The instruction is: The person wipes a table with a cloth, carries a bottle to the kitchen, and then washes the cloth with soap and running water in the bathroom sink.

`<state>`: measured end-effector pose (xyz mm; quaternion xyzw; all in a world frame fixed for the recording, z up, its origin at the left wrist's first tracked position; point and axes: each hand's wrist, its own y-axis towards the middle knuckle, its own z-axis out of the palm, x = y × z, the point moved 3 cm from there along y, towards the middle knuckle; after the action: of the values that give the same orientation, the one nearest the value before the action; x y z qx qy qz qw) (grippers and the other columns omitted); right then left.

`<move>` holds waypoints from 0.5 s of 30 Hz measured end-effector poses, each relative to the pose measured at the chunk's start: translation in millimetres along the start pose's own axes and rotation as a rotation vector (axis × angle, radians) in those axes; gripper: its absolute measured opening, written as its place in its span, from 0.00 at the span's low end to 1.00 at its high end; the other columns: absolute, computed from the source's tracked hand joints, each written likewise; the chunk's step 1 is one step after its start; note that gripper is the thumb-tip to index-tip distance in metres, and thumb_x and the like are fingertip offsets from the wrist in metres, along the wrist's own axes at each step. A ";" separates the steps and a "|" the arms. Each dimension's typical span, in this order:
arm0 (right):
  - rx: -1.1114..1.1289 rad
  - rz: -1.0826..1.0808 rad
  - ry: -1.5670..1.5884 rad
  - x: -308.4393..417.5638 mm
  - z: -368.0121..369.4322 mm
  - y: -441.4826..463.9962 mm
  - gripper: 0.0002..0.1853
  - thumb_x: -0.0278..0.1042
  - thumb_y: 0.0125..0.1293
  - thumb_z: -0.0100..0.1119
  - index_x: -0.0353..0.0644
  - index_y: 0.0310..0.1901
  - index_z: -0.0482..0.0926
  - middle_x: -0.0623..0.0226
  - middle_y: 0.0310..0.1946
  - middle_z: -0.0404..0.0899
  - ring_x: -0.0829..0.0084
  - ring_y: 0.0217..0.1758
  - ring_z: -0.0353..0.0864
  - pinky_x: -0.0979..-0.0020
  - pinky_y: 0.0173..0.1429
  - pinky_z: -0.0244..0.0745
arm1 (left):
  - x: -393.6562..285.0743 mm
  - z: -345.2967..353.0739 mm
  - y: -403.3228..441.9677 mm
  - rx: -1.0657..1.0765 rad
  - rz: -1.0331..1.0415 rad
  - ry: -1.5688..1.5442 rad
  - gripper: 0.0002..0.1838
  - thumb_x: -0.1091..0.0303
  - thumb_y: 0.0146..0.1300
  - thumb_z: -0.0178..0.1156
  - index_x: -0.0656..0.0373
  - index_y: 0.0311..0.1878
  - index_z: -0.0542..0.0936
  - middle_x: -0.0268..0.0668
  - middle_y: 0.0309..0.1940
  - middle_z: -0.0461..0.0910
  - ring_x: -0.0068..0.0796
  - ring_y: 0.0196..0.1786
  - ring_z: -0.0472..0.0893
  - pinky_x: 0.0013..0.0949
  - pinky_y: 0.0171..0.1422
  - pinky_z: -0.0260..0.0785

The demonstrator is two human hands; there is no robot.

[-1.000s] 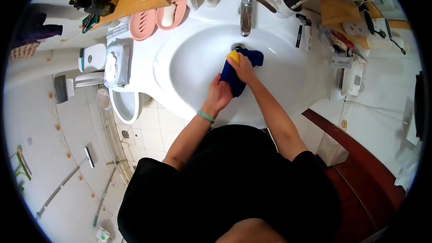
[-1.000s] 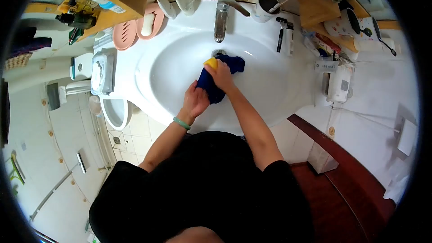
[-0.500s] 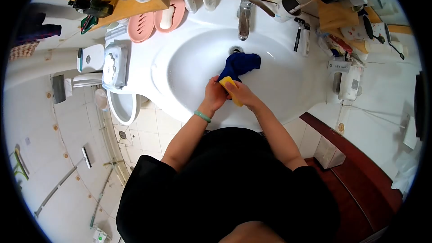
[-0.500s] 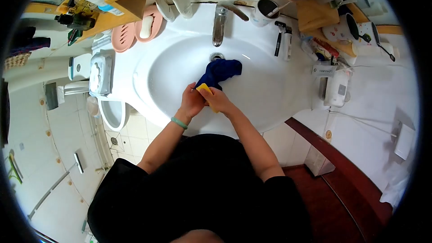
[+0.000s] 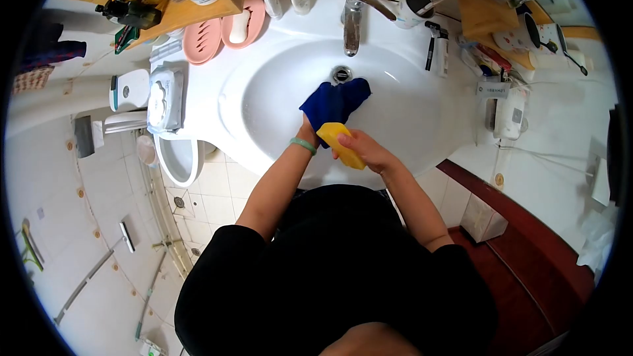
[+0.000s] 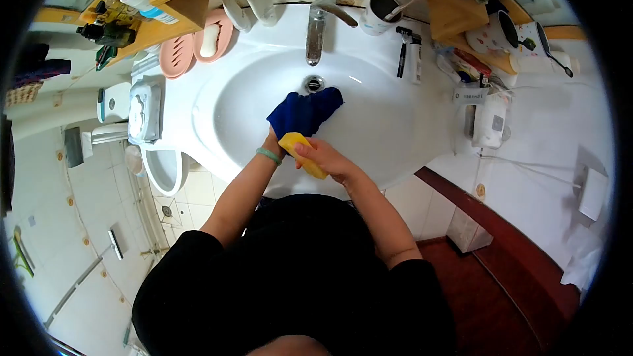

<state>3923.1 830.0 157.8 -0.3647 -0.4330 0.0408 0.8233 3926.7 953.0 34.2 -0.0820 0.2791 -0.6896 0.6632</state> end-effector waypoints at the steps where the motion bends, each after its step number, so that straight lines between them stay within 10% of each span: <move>1: -0.005 0.001 0.002 -1.9 0.5 -1.4 0.26 0.57 0.65 0.50 0.39 0.49 0.73 0.69 0.33 0.77 0.80 0.37 0.75 0.77 0.42 0.70 | -0.5 5.9 -2.6 0.036 -0.005 0.010 0.21 0.66 0.55 0.56 0.61 0.53 0.71 0.37 0.47 0.74 0.33 0.48 0.75 0.32 0.53 0.67; 7: -0.311 -0.047 -0.182 12.1 -5.9 5.9 0.27 0.53 0.63 0.55 0.38 0.53 0.71 0.64 0.39 0.77 0.72 0.43 0.75 0.72 0.49 0.69 | -12.8 60.8 -44.4 0.259 0.002 0.323 0.30 0.55 0.59 0.55 0.60 0.62 0.64 0.40 0.59 0.68 0.35 0.59 0.69 0.32 0.65 0.60; 9: -0.843 -0.364 -0.953 14.6 -15.0 18.8 0.29 0.52 0.60 0.59 0.36 0.54 0.70 0.57 0.46 0.72 0.63 0.50 0.72 0.66 0.53 0.68 | -15.4 70.7 -51.8 0.289 0.058 0.554 0.33 0.52 0.61 0.54 0.59 0.65 0.62 0.41 0.63 0.66 0.36 0.63 0.68 0.32 0.69 0.58; 15: -0.994 -0.587 -1.039 -7.9 -46.4 80.4 0.38 0.62 0.56 0.58 0.34 0.54 0.67 0.47 0.43 0.68 0.49 0.45 0.69 0.55 0.51 0.66 | -17.0 75.8 -54.8 0.018 0.498 1.834 0.20 0.63 0.56 0.58 0.62 0.51 0.74 0.46 0.44 0.78 0.45 0.46 0.77 0.35 0.52 0.69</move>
<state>3972.6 859.4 84.6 -0.4955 -0.8098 -0.2123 0.2314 3917.5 946.5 128.6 0.5583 0.6952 -0.3261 0.3142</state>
